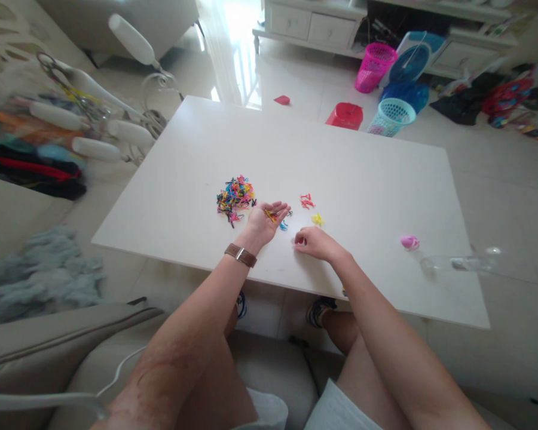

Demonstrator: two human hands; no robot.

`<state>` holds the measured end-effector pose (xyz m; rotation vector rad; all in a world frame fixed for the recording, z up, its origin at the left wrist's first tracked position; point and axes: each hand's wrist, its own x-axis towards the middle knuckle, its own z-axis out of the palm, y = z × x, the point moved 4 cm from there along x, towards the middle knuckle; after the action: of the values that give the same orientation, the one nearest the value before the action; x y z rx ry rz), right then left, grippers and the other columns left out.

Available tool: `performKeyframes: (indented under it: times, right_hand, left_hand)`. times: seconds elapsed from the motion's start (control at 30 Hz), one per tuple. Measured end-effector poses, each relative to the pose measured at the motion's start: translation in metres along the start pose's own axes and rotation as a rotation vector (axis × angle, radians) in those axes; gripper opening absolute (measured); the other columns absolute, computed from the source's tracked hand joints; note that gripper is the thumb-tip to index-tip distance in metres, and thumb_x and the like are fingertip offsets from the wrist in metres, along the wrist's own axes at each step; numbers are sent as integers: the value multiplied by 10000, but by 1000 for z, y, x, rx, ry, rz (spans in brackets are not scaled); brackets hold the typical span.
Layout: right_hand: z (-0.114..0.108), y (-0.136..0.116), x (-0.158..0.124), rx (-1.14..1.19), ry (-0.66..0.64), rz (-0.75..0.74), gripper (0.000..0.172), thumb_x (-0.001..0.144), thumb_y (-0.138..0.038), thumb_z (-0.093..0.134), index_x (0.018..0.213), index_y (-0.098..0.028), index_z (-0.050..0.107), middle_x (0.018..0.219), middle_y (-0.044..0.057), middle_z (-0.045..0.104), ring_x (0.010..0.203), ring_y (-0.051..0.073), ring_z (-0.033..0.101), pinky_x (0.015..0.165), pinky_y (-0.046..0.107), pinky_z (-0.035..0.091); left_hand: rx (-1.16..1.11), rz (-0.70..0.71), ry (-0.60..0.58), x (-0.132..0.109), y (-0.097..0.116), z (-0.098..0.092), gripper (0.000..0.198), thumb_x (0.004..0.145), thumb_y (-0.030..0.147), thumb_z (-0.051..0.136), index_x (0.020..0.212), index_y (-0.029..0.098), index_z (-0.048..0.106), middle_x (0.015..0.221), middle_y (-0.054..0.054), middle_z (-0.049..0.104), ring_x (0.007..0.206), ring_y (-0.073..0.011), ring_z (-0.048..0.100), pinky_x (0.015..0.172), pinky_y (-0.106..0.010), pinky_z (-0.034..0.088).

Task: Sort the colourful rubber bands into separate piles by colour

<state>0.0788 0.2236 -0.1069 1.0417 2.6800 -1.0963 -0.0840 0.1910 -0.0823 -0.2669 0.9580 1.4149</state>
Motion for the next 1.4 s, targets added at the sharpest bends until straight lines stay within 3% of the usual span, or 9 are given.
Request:
performKeyframes:
  times: [0.17,0.4,0.5,0.73,1.0,1.17,1.4]
  right_hand:
    - [-4,2,0,-6,44,-2,62,800,-172,791,838,-151,747,820,27,661,713,135,573,697,267,422]
    - [-26,-22,0,75,406,-125,67,871,-145,690,922,-186,701,888,25,641,754,150,584,745,294,467]
    - [-30,-36,2,128,492,-197,62,884,-163,688,924,-210,696,904,32,655,765,164,585,750,310,494]
    - [-23,-40,9,176,484,-245,62,883,-149,690,884,-211,693,949,50,690,877,196,623,822,340,519]
    - [-28,-38,6,122,544,-165,65,902,-163,656,875,-209,694,893,43,678,808,186,612,799,329,495]
    - [-31,-34,5,123,574,-116,104,926,-168,609,870,-217,682,871,38,689,790,189,605,764,324,481]
    - [-32,-34,4,145,604,-107,122,934,-170,588,873,-213,685,880,44,670,786,194,607,744,330,491]
  left_hand:
    - [7,5,1,-1,1,0,267,800,33,482,996,89,655,810,-128,734,854,-207,757,819,-256,598]
    - [23,-34,-40,-2,-4,4,272,854,109,458,989,85,693,814,-143,752,840,-212,749,808,-281,592]
    - [59,-66,-85,-2,-8,6,321,885,159,443,1038,74,713,833,-152,765,766,-216,729,733,-306,585]
    - [166,-153,-178,-5,-12,9,401,952,243,410,1096,47,730,703,-122,713,585,-202,647,568,-294,505]
    - [159,-162,-184,-3,-15,9,358,933,187,426,1038,30,730,698,-115,690,602,-177,629,594,-258,501]
    - [141,-159,-188,-1,-18,8,303,918,153,434,966,64,720,713,-100,684,652,-178,649,669,-264,537]
    - [97,-150,-206,-1,-19,8,244,908,95,435,822,117,663,663,-51,646,623,-149,634,658,-244,533]
